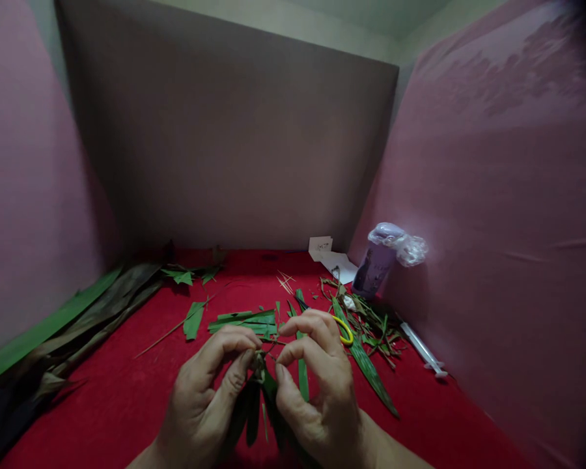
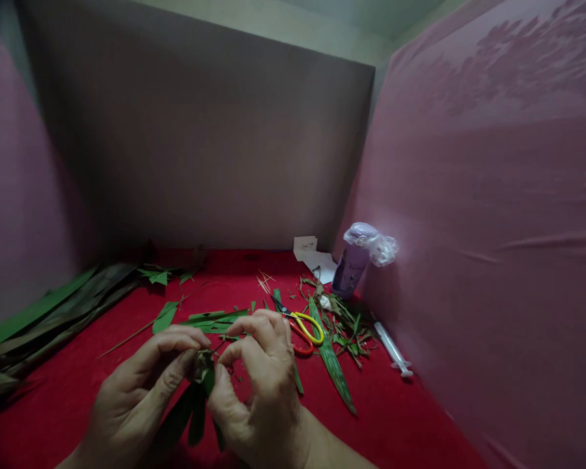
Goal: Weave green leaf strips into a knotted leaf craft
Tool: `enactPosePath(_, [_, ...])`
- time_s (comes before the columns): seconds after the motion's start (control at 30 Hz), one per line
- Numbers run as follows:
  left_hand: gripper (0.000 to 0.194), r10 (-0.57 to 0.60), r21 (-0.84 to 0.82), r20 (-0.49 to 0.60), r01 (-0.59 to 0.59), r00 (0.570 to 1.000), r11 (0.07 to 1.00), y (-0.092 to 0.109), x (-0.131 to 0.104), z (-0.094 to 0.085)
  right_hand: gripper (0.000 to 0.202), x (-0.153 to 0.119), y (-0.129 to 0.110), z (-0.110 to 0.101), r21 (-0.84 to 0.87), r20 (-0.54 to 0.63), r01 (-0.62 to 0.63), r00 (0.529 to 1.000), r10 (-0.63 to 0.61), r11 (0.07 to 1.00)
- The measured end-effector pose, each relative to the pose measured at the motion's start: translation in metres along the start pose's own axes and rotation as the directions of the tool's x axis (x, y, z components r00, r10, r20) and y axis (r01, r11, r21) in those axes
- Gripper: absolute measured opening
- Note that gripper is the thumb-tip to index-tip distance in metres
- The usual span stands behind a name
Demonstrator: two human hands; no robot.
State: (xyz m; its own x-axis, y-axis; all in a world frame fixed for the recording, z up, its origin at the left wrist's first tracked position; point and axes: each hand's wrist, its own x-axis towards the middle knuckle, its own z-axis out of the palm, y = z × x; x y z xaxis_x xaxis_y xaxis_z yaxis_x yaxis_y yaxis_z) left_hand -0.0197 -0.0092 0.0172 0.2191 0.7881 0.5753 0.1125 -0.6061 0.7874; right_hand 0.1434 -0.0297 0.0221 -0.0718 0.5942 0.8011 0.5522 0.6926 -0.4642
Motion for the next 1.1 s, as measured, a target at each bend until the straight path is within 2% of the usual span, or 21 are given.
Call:
enactPosePath(0.33, [0.021, 0.023, 0.003, 0.001, -0.023, 1.000, 1.000, -0.0014, -0.0006, 0.0045, 0.017, -0.0025, -0.0022, 0.0017, -0.137, 0.007, 0.089, 0.996, -0.089, 0.987])
enactPosePath(0.67, [0.022, 0.098, 0.066, 0.072, -0.103, 0.993, 0.993, -0.0051, -0.0004, 0.0039, 0.008, 0.0009, 0.0006, 0.0050, -0.224, -0.097, 0.169, 0.976, -0.194, 0.960])
enactPosePath(0.83, [0.022, 0.112, 0.102, 0.086, -0.120, 0.990, 0.987, -0.0056, -0.0010, 0.0030, 0.007, 0.0025, 0.0005, 0.0046, -0.239, -0.093, 0.174, 0.975, -0.201, 0.955])
enactPosePath(1.1, [0.017, 0.067, 0.119, 0.094, -0.078, 0.993, 0.990, -0.0034, -0.0002, 0.0037, 0.007, -0.0007, 0.0039, 0.0043, -0.254, -0.072, 0.170, 0.978, -0.194, 0.952])
